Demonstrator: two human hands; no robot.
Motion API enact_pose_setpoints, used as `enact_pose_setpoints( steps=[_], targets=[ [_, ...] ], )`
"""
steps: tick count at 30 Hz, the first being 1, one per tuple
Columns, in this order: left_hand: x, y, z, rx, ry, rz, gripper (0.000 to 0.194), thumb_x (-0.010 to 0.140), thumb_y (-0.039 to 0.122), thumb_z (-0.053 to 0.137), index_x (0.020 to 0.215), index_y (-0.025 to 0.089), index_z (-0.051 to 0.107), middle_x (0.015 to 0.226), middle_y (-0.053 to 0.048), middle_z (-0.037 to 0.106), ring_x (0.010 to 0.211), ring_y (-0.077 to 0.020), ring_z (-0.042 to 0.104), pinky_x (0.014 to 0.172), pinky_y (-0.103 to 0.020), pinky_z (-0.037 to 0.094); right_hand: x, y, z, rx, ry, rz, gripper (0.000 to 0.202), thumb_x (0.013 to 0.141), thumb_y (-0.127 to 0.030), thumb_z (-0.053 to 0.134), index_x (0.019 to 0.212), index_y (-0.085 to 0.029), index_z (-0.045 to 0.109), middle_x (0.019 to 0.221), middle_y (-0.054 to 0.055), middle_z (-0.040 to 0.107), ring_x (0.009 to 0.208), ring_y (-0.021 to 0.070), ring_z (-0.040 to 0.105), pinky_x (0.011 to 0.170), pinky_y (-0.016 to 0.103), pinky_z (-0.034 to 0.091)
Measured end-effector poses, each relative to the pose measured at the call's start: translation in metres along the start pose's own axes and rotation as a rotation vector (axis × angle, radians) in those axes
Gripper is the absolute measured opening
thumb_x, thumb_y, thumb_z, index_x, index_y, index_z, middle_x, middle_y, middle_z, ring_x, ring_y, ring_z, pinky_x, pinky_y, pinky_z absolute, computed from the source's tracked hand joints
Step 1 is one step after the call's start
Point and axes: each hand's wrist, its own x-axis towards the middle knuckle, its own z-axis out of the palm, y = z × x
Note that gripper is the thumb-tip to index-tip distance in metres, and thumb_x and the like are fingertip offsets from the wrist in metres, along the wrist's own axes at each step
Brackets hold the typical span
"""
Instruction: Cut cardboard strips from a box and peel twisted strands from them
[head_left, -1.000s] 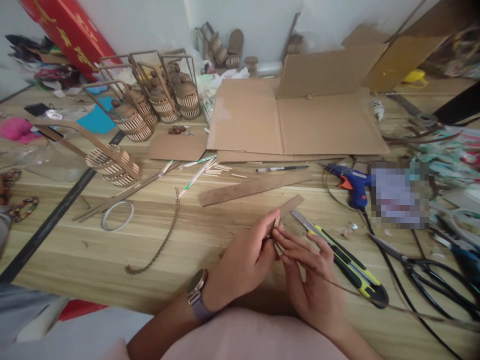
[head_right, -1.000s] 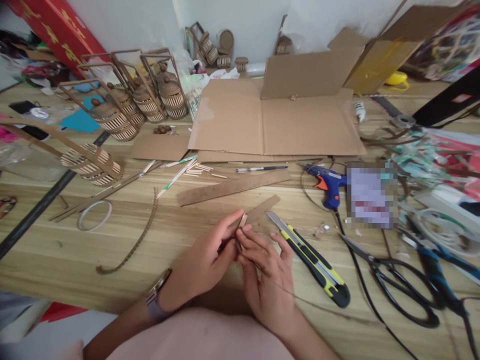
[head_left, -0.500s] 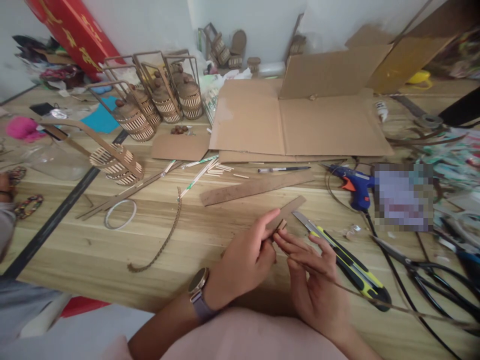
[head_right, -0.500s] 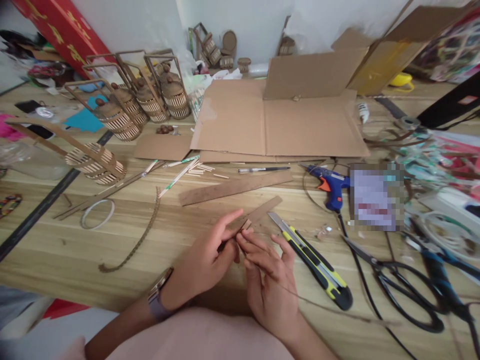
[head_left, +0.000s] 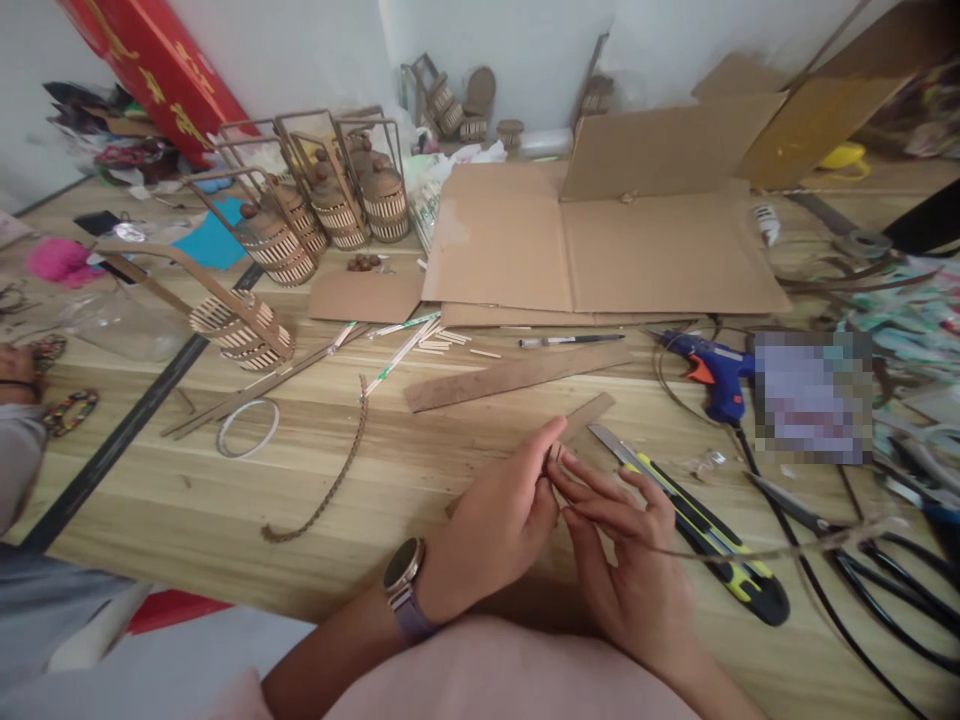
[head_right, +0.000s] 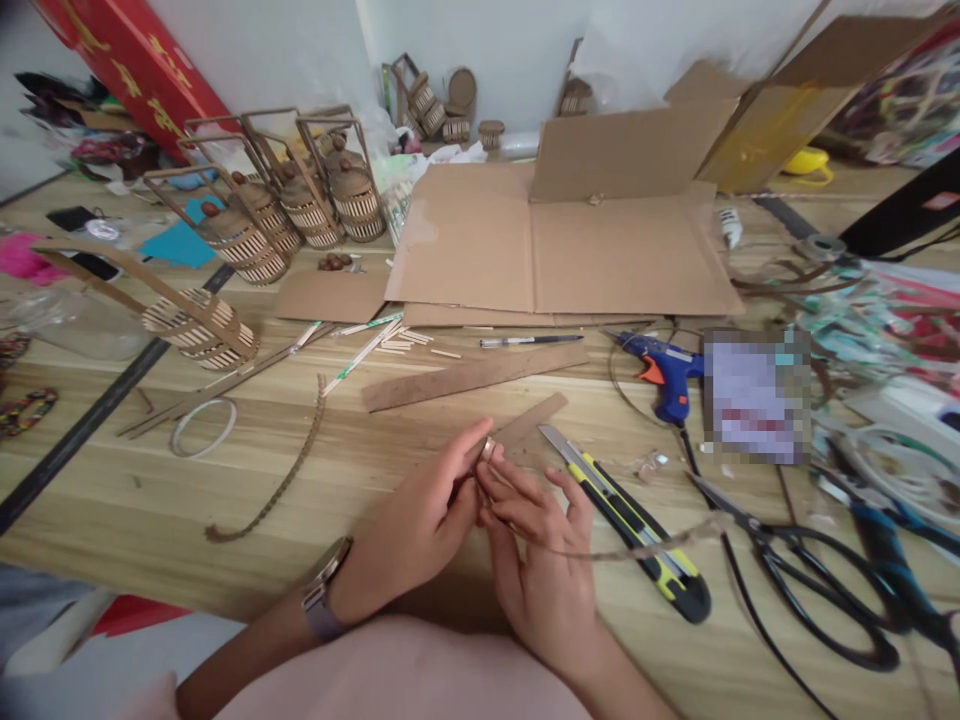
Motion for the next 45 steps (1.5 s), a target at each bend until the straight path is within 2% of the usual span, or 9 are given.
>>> enact_pose_setpoints(
  steps=[8,13,16,20,26,30,34,40,45],
  targets=[
    [-0.0004,-0.0014,-0.0012,-0.015,0.012,-0.036,0.057,0.095,0.014,0.041,0.151,0.019,0.035,0.125,-0.010,0.070,0.114,-0.0236,0.068,0.099,-0.041,0.055,-0.0021,-0.0013,-0.0001,0.061,-0.022,0.005,0.015,0.095,-0.010,0.054,0.097,-0.025,0.052,0.098,0.001,0.079,0.099,0.0176,0.074,0.100,0.040,0.041],
    [-0.0015,0.0016,-0.0022,0.034,0.032,-0.013,0.053,0.097,0.016,0.039,0.151,0.018,0.036,0.134,-0.012,0.066,0.118,-0.0233,0.065,0.101,-0.040,0.053,0.0004,-0.0008,-0.0022,0.026,-0.028,0.021,0.011,0.096,-0.017,0.054,0.089,-0.026,0.052,0.104,0.001,0.079,0.108,0.0195,0.071,0.098,0.039,0.040],
    [-0.0022,0.0014,-0.0016,0.050,0.040,0.005,0.053,0.099,0.018,0.039,0.151,0.019,0.035,0.134,-0.012,0.066,0.114,-0.0231,0.067,0.098,-0.040,0.054,0.0014,-0.0011,-0.0027,-0.006,-0.014,0.018,0.009,0.094,-0.020,0.059,0.093,-0.026,0.051,0.107,0.003,0.078,0.108,0.0203,0.071,0.098,0.040,0.039],
    [-0.0020,-0.0002,-0.0005,0.052,0.046,0.010,0.053,0.097,0.017,0.040,0.151,0.018,0.035,0.127,-0.011,0.070,0.110,-0.0233,0.069,0.094,-0.039,0.055,0.0009,-0.0024,-0.0027,-0.036,-0.046,0.018,0.010,0.097,-0.016,0.052,0.095,-0.025,0.055,0.109,0.004,0.078,0.106,0.0190,0.072,0.100,0.041,0.037],
    [-0.0008,-0.0003,-0.0011,0.033,0.049,-0.001,0.052,0.096,0.018,0.044,0.148,0.019,0.039,0.118,-0.009,0.074,0.106,-0.0226,0.071,0.091,-0.037,0.056,-0.0008,-0.0029,-0.0035,0.001,-0.051,0.025,0.014,0.098,-0.014,0.049,0.099,-0.026,0.057,0.100,0.001,0.079,0.097,0.0173,0.074,0.098,0.039,0.038],
    [-0.0005,0.0028,-0.0020,0.021,0.042,0.000,0.052,0.096,0.017,0.043,0.148,0.018,0.040,0.125,-0.010,0.071,0.112,-0.0221,0.068,0.094,-0.036,0.054,0.0001,-0.0026,-0.0041,0.015,-0.048,0.033,0.014,0.096,-0.014,0.049,0.091,-0.026,0.054,0.104,0.001,0.079,0.103,0.0181,0.073,0.097,0.038,0.038],
    [-0.0010,0.0042,-0.0015,0.062,0.037,-0.016,0.051,0.098,0.020,0.042,0.149,0.019,0.040,0.111,-0.008,0.075,0.101,-0.0213,0.070,0.087,-0.034,0.055,0.0000,-0.0023,-0.0027,0.001,-0.030,0.044,0.017,0.094,-0.013,0.049,0.082,-0.026,0.048,0.112,0.003,0.077,0.109,0.0196,0.071,0.096,0.039,0.038],
    [-0.0013,0.0040,0.0015,0.040,0.054,-0.034,0.052,0.095,0.018,0.045,0.146,0.021,0.043,0.113,-0.008,0.074,0.101,-0.0201,0.070,0.086,-0.033,0.054,0.0019,-0.0022,-0.0027,0.002,-0.047,0.025,0.018,0.096,-0.014,0.045,0.086,-0.026,0.054,0.106,0.001,0.078,0.101,0.0189,0.074,0.094,0.039,0.038],
    [-0.0014,0.0044,0.0016,-0.034,0.064,-0.064,0.048,0.093,0.014,0.045,0.140,0.020,0.047,0.112,-0.006,0.075,0.101,-0.0182,0.071,0.088,-0.031,0.055,0.0063,-0.0044,-0.0070,0.008,-0.085,-0.001,0.023,0.095,-0.012,0.043,0.100,-0.026,0.061,0.097,-0.002,0.079,0.093,0.0180,0.075,0.092,0.039,0.038]
  ],
)
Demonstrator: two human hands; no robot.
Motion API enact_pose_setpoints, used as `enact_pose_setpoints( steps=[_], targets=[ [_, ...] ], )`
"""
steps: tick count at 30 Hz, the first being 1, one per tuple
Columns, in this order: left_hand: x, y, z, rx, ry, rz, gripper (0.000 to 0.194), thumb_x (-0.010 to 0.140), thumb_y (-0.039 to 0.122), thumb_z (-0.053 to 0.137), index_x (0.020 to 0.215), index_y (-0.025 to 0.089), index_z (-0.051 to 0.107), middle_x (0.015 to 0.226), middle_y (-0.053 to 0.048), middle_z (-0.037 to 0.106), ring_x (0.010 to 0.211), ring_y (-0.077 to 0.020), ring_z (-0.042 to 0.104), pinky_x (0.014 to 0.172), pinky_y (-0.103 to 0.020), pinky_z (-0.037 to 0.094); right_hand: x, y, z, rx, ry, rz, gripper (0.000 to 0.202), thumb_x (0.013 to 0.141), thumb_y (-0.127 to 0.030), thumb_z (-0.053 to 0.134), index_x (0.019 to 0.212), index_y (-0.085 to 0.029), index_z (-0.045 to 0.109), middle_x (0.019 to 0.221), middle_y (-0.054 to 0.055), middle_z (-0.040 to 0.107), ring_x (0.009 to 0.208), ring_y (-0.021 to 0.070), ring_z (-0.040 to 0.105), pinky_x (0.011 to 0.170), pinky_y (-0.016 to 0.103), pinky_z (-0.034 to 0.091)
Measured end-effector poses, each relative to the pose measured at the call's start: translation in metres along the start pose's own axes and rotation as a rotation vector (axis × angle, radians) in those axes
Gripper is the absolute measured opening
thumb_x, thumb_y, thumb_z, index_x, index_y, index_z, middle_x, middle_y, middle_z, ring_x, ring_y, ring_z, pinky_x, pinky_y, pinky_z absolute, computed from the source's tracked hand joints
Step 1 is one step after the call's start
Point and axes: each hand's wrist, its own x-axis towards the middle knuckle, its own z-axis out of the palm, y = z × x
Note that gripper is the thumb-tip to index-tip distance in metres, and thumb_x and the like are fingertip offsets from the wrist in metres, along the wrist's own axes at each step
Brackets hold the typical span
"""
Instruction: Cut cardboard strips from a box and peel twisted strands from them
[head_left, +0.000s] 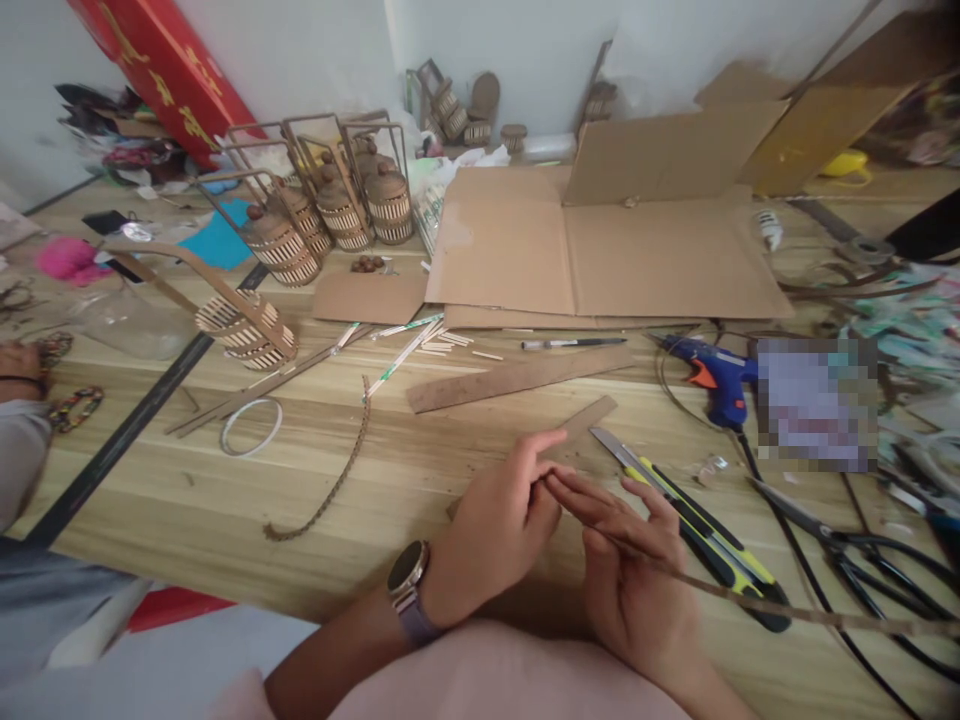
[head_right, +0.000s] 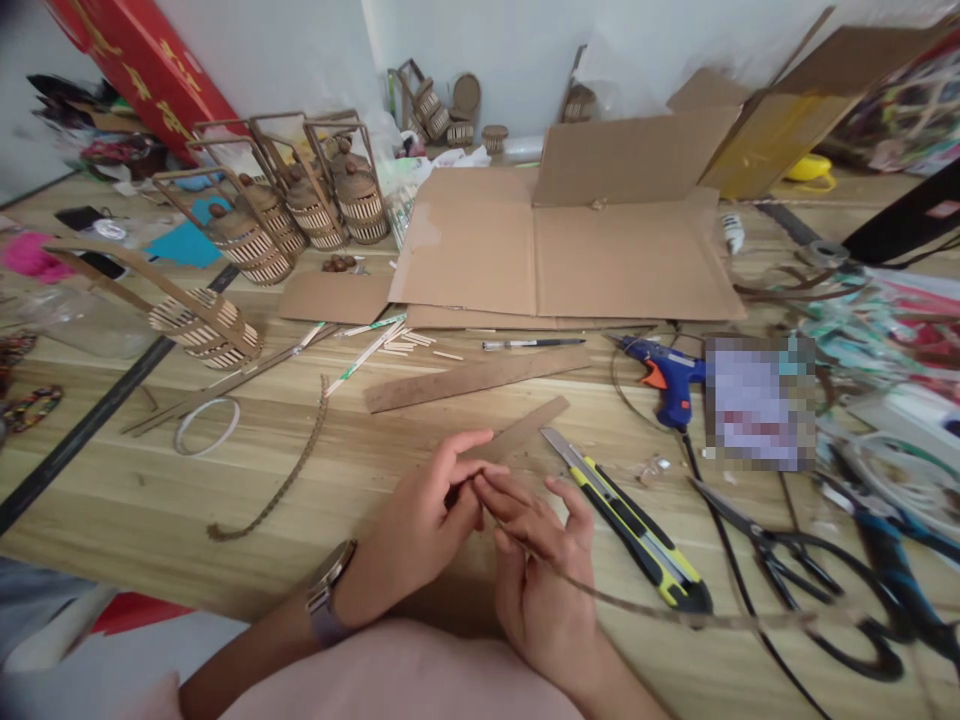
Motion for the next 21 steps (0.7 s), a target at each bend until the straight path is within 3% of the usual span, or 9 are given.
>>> enact_pose_setpoints(
  steps=[5,8,13,18,21],
  targets=[
    [-0.001,0.001,-0.002,0.020,0.003,0.056,0.045,0.096,0.014,0.043,0.140,0.018,0.047,0.121,-0.009,0.072,0.112,-0.0182,0.067,0.097,-0.033,0.052,-0.003,0.000,0.000,0.049,0.018,0.056,0.026,0.096,-0.013,0.041,0.104,-0.025,0.062,0.102,-0.001,0.079,0.097,0.0189,0.074,0.093,0.040,0.040],
    [-0.001,0.001,-0.002,0.063,0.002,0.072,0.045,0.096,0.014,0.042,0.141,0.017,0.047,0.116,-0.009,0.073,0.106,-0.0189,0.069,0.092,-0.033,0.054,-0.006,0.003,0.001,0.075,0.040,0.107,0.029,0.098,-0.016,0.042,0.113,-0.025,0.065,0.103,0.000,0.078,0.096,0.0183,0.074,0.094,0.040,0.044],
    [0.000,-0.003,-0.001,0.132,-0.008,0.094,0.046,0.096,0.016,0.044,0.141,0.020,0.048,0.105,-0.006,0.075,0.096,-0.0195,0.071,0.084,-0.032,0.055,-0.005,0.004,0.000,0.136,0.094,0.245,0.026,0.100,-0.021,0.045,0.103,-0.027,0.070,0.096,0.000,0.078,0.096,0.0170,0.072,0.090,0.037,0.053],
    [0.000,-0.004,-0.002,0.153,-0.005,0.087,0.047,0.093,0.013,0.045,0.139,0.021,0.049,0.114,-0.007,0.074,0.104,-0.0203,0.071,0.089,-0.033,0.055,-0.010,0.008,0.004,0.404,0.105,0.430,0.013,0.099,-0.023,0.050,0.097,-0.026,0.063,0.093,0.003,0.077,0.090,0.0199,0.074,0.079,0.036,0.059],
    [-0.001,-0.003,-0.002,0.129,-0.008,0.096,0.047,0.092,0.012,0.046,0.138,0.021,0.049,0.115,-0.006,0.075,0.105,-0.0198,0.071,0.092,-0.033,0.054,-0.012,0.013,0.008,0.617,0.189,0.622,0.011,0.099,-0.028,0.050,0.090,-0.027,0.056,0.081,0.002,0.075,0.081,0.0213,0.074,0.075,0.038,0.059]
  ],
)
